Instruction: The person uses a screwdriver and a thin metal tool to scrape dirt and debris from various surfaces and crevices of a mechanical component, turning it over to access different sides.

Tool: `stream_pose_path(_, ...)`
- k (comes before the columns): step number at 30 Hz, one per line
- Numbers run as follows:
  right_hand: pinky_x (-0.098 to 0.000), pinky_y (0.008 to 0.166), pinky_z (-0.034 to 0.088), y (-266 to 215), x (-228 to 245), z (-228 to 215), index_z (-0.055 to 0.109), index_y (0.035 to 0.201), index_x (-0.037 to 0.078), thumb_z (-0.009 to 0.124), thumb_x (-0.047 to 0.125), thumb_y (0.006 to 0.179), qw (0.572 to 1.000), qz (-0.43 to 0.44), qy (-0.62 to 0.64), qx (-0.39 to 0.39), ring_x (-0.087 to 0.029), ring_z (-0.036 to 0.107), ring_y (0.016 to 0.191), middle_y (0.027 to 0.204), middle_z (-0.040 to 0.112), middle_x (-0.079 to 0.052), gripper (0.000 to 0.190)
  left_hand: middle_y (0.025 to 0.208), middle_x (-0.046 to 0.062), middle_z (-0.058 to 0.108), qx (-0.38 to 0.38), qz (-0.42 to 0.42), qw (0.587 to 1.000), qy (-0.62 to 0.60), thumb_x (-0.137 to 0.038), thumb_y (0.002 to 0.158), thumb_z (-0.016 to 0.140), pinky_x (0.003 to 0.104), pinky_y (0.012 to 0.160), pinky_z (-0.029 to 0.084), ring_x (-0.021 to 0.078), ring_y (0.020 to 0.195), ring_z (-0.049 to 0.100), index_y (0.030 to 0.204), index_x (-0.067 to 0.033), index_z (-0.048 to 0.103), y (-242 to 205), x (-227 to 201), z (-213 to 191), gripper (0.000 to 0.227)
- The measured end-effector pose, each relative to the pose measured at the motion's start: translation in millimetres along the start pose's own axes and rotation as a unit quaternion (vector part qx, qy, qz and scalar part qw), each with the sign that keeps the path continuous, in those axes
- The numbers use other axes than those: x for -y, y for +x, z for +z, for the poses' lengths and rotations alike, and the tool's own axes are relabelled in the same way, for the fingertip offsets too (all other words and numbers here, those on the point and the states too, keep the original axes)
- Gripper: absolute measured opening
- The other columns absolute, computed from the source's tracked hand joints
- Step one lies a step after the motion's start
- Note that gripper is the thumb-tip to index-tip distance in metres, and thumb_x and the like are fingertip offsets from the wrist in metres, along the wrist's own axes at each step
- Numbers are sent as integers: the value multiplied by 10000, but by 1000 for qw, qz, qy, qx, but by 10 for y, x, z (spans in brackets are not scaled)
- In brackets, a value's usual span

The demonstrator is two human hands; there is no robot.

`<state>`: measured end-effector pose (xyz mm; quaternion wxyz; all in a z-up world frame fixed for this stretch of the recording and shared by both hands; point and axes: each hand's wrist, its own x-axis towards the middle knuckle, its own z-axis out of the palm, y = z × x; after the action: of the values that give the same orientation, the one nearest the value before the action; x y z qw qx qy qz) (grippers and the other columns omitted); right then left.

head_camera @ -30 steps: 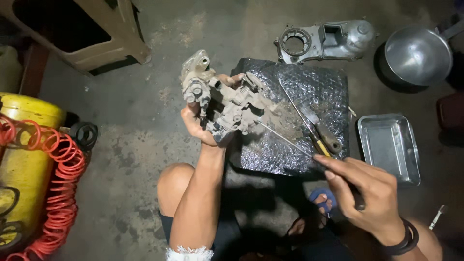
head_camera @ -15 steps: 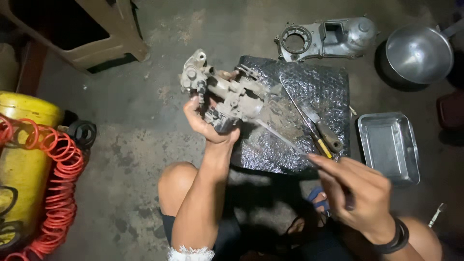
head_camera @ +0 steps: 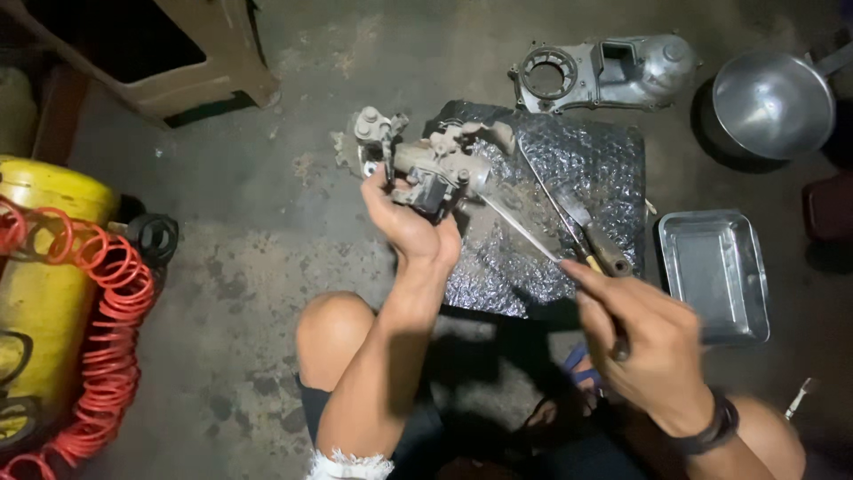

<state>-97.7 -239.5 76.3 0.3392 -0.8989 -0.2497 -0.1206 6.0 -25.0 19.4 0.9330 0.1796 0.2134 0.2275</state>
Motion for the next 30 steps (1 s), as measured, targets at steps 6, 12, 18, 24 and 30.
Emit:
stream_pose_path(6,-301,614,510,32,5,55,717,1242,-22,597,80,1005,1000,12,8,-7,-167,648,650,933,763,-115,285,899,76,722,-79,-50,994,53,-443,896,500,363,568,465,242,793,675,999,-97,718,1,18,41,422)
stream_pose_path(12,-322,885,594,1,-54,81,720,1249,3,613,33,974,1000,29,-7,2,-218,759,941,1146,772,-141,297,962,78,685,-74,-59,992,84,-366,871,553,428,718,528,259,917,648,969,-139,646,-38,69,39,264)
stream_pose_path(18,-300,766,579,-19,-154,74,738,1230,34,612,31,985,998,51,-20,8,-179,739,838,1049,785,-85,275,1020,76,655,-176,-143,964,141,-282,921,494,471,895,492,241,993,627,872,-171,586,-21,104,76,152)
stream_pose_path(24,-310,750,570,-69,-278,55,730,1255,75,595,89,997,995,87,-41,21,-187,758,885,1172,778,-97,291,1124,77,686,-184,-191,955,134,-244,893,551,463,867,518,251,1031,632,961,-171,639,34,175,14,133)
stream_pose_path(30,-460,659,554,-44,-244,27,782,1183,140,628,87,968,989,149,21,-12,-402,733,849,923,787,-128,270,893,137,648,-145,-185,965,113,-199,816,775,596,804,593,302,844,673,908,-74,659,1,168,22,193)
